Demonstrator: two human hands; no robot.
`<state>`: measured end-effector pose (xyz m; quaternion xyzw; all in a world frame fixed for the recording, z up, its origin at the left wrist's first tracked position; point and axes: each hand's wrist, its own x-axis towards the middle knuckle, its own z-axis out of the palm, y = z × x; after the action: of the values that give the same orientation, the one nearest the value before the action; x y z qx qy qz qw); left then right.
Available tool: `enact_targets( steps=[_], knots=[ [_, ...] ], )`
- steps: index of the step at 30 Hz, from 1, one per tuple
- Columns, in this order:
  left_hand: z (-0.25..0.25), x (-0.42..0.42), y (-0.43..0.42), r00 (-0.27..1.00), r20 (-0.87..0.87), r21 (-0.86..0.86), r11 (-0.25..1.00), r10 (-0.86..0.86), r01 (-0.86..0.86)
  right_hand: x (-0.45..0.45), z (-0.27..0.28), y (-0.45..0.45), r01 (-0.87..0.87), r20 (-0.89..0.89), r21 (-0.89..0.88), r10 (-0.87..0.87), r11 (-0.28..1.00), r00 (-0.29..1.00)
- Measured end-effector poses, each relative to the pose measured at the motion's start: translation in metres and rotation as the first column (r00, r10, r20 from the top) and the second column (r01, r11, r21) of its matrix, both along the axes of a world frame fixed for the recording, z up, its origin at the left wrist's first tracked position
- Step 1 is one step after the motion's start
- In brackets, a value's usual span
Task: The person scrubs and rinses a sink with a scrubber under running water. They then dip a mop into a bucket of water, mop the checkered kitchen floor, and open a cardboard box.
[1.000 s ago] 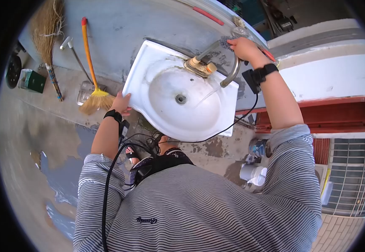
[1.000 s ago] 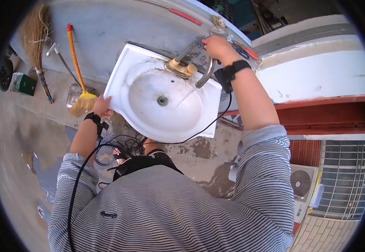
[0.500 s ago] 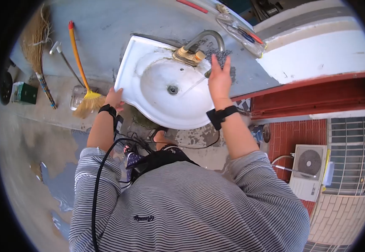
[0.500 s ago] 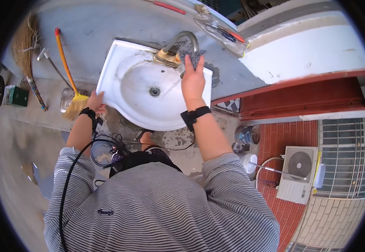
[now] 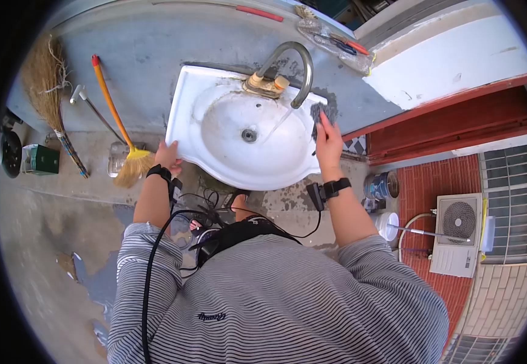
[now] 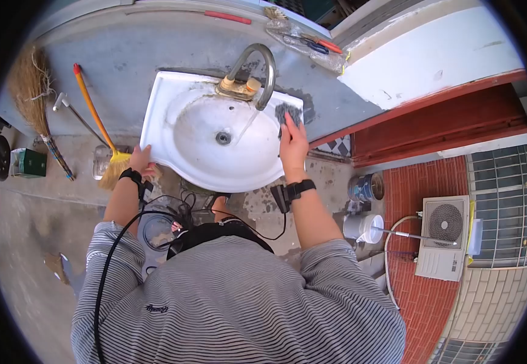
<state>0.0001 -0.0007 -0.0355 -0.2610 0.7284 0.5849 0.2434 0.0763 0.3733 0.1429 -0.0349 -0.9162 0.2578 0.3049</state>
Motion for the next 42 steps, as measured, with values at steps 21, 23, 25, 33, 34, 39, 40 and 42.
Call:
enact_targets(
  steps=[21, 23, 25, 33, 34, 39, 40, 42],
  knots=[
    [0.003, 0.001, 0.006, 1.000, -0.006, -0.021, 1.000, -0.001, 0.001, -0.049, -0.068, -0.043, 0.097, -0.066, -0.732, 0.212, -0.674, 0.975],
    [0.004, 0.001, 0.007, 1.000, -0.003, -0.036, 0.999, 0.023, -0.023, -0.050, -0.065, -0.050, 0.118, -0.052, -0.736, 0.229, -0.667, 0.972],
    [0.008, 0.001, 0.007, 1.000, 0.011, -0.032, 1.000, 0.000, 0.000, -0.052, -0.074, -0.066, 0.167, -0.031, -0.717, 0.270, -0.677, 0.963],
    [0.007, 0.003, 0.007, 1.000, 0.021, -0.014, 1.000, 0.019, -0.019, -0.063, -0.148, -0.184, -0.360, 0.327, -0.360, 0.477, 0.861, 0.816],
    [0.004, 0.004, 0.006, 0.999, 0.015, 0.034, 0.999, 0.035, -0.036, -0.064, -0.145, -0.199, -0.363, 0.322, -0.371, 0.485, 0.855, 0.813],
    [0.010, 0.005, 0.007, 0.998, 0.041, 0.036, 0.998, 0.048, -0.049, -0.114, -0.151, -0.231, -0.671, 0.445, 0.272, 0.527, 0.690, 0.724],
    [0.013, 0.005, 0.007, 0.998, 0.038, 0.022, 0.998, 0.051, -0.052, -0.134, -0.157, -0.231, -0.639, 0.415, 0.310, 0.505, 0.704, 0.757],
    [0.017, 0.005, 0.008, 0.998, 0.049, 0.049, 0.998, 0.039, -0.041, -0.176, -0.168, -0.217, -0.546, 0.408, 0.361, 0.398, 0.756, 0.822]
  ],
)
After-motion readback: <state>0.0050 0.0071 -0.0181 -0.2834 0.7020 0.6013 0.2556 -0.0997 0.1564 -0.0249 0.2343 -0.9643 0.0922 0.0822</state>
